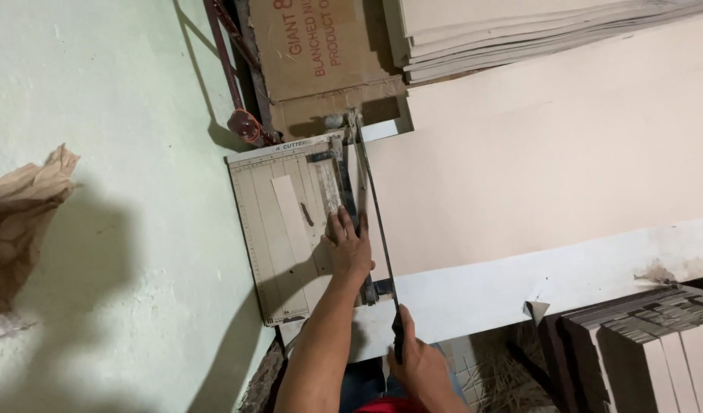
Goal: The person stacks and aligns sheets of paper on a table, then uses a manual paper cutter to trim the edges. They repeatedly adjust the paper and operate the cutter's lever to make precise cuts.
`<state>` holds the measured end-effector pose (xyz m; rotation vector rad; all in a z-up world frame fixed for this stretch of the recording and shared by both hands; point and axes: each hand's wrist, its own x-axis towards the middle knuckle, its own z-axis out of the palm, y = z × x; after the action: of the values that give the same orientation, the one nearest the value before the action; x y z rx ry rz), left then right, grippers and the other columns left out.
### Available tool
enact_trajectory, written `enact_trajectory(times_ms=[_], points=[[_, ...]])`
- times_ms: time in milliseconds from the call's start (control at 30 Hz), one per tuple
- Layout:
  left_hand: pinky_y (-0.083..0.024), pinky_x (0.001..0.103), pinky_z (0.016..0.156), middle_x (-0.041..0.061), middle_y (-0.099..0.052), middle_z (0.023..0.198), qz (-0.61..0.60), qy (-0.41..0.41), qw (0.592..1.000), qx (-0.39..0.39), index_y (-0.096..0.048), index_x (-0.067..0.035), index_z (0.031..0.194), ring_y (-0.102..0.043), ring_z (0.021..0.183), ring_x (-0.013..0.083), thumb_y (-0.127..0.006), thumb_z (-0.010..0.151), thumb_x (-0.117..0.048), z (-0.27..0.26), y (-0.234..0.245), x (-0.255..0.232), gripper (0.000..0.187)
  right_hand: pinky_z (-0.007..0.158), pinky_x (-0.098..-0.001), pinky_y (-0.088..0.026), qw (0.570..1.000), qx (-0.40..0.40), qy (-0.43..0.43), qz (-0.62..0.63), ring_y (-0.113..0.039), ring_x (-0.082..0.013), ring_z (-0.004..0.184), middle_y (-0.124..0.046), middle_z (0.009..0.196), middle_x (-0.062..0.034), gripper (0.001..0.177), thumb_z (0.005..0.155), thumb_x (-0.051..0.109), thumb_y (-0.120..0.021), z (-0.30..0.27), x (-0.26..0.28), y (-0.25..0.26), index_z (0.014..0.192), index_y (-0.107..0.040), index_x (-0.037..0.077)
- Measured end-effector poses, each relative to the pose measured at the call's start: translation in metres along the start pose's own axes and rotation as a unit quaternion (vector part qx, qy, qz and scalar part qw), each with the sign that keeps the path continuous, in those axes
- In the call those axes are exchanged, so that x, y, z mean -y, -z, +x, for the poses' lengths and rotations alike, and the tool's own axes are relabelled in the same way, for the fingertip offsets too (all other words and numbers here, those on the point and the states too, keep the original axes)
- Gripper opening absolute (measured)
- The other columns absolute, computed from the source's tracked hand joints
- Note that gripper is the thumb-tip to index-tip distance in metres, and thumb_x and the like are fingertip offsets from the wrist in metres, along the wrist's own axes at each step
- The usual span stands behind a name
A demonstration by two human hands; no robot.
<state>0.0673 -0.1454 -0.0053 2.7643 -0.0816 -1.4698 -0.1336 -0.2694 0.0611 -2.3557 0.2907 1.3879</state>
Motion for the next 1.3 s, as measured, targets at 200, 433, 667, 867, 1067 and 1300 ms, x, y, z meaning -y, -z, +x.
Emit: enact_trajectory(times_ms=[200,433,667,867,1067,1300], points=[[-0.017,0.069,0.12,0.025,0.025,0.167,-0.017,-0.024,0.999,-0.03,0.011,-0.018,0.166,0.017,0.153,0.0497,-0.084,0.087,-0.031,0.003,-0.007,0.001,0.125,0.056,-0.0535,-0.052,0.986,-0.148,0.071,-0.024,-0.068,-0.0411,0.067,-0.068,0.091,-0.0144,0.091,0.094,0.012,-0.052,0.082,-0.054,-0.08,0.167,0.001,0.022],[0.004,0.067,0.122,0.017,-0.002,0.168,0.033,-0.151,0.977,-0.147,-0.031,-0.025,0.139,0.004,0.157,0.0415,-0.066,0.092,-0.044,-0.012,-0.022,0.008,0.062,0.088,-0.0399,-0.038,0.97,0.025,0.01,0.243,-0.043,-0.0222,0.1,-0.033,0.112,0.0038,0.102,0.081,0.071,-0.051,-0.093,0.035,0.119,0.164,0.0,0.04],[-0.053,0.036,0.055,0.004,-0.056,0.09,0.276,-0.49,0.807,-0.179,-0.064,-0.015,0.098,-0.057,0.069,0.0195,-0.074,0.095,-0.018,-0.02,-0.086,0.028,0.011,0.072,-0.0447,-0.054,0.772,-0.124,-0.071,0.619,-0.067,-0.0362,0.082,-0.071,0.104,-0.0224,0.044,0.1,0.043,-0.05,0.038,-0.058,0.089,0.13,-0.055,0.011],[-0.055,0.026,0.056,0.01,-0.061,0.121,0.348,-0.293,0.889,0.054,-0.072,-0.013,0.112,-0.058,0.077,0.0126,-0.075,0.096,-0.017,-0.062,-0.061,0.074,0.017,0.061,-0.0319,-0.057,0.571,-0.174,-0.092,0.797,-0.063,-0.0185,0.067,-0.056,0.08,-0.0032,0.067,0.1,0.04,-0.068,0.123,-0.127,0.1,0.147,-0.032,0.007],[-0.036,0.051,0.12,0.027,-0.037,0.154,0.035,-0.247,0.967,-0.045,-0.046,0.003,0.139,-0.037,0.141,0.0445,-0.05,0.106,-0.016,-0.077,-0.025,0.109,0.038,0.058,-0.0237,-0.048,0.642,-0.102,0.044,0.759,-0.06,-0.0176,0.05,-0.061,0.072,-0.0099,0.049,0.1,0.044,-0.068,0.128,-0.195,0.055,0.092,-0.059,-0.003],[-0.019,0.064,0.119,0.024,-0.015,0.166,0.001,-0.16,0.972,-0.172,-0.022,-0.023,0.163,-0.017,0.149,0.0472,-0.064,0.098,-0.048,-0.012,-0.039,0.062,0.081,0.091,-0.0412,-0.059,0.663,-0.089,-0.008,0.743,-0.07,-0.0368,0.095,-0.07,0.109,-0.0399,0.039,0.097,0.019,-0.065,0.13,-0.144,0.049,0.112,-0.06,-0.017]])
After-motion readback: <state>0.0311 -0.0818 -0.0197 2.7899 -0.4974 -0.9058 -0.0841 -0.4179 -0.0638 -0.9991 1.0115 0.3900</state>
